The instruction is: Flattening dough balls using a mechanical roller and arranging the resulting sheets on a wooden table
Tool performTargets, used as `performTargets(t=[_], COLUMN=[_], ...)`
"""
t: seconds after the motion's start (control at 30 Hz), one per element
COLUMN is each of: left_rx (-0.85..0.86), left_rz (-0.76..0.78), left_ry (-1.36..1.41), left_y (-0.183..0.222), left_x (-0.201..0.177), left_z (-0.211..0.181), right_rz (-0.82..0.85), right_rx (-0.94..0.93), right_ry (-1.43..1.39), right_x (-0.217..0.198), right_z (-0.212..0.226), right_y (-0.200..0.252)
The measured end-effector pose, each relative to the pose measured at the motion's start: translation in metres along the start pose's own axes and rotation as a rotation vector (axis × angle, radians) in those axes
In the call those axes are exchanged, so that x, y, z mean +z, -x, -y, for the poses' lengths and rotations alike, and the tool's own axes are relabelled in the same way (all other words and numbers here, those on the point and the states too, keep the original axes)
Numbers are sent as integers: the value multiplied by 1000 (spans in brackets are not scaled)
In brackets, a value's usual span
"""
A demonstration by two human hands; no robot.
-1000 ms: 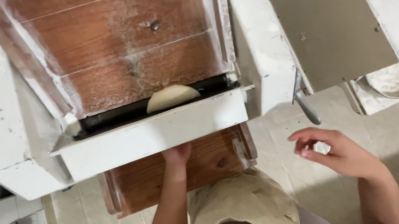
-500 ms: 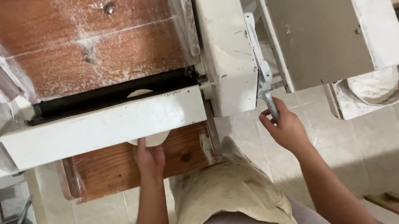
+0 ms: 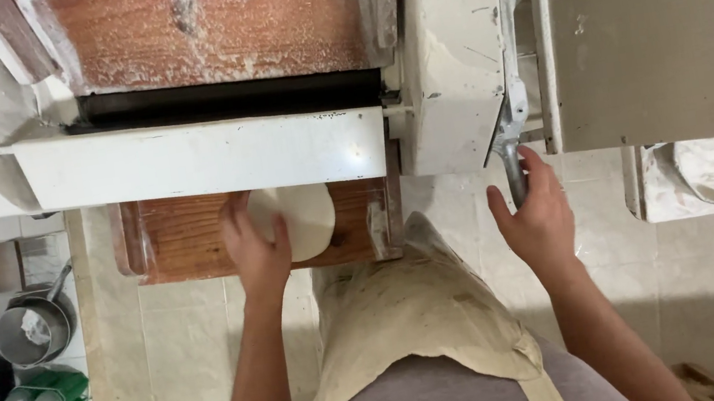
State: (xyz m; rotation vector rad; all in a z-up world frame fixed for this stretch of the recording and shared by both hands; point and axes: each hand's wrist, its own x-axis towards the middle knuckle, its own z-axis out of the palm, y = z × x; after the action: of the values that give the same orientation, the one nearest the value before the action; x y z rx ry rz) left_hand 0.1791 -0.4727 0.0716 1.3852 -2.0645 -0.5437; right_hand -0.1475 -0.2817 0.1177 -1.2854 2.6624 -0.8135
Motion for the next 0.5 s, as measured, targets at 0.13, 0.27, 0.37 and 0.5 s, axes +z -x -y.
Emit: performTargets(t=[0.13,0.27,0.37,0.5], left_rx=[227,220,221,332], left_rz=[268,514,683,579], left_ry=[-375,-475,-454,-427], left_y=[-10,-30,-36,-45], left_x=[76,82,69,64], left_z=[55,54,36,43], right_rz=[82,36,-37,-96], right_rx=[126,140,63,-179], right_ry=[-31,114,176,404], right_x=[9,30,40,21], right_z=[7,-15,-44,-90], right_y=[-5,-15,-8,-24])
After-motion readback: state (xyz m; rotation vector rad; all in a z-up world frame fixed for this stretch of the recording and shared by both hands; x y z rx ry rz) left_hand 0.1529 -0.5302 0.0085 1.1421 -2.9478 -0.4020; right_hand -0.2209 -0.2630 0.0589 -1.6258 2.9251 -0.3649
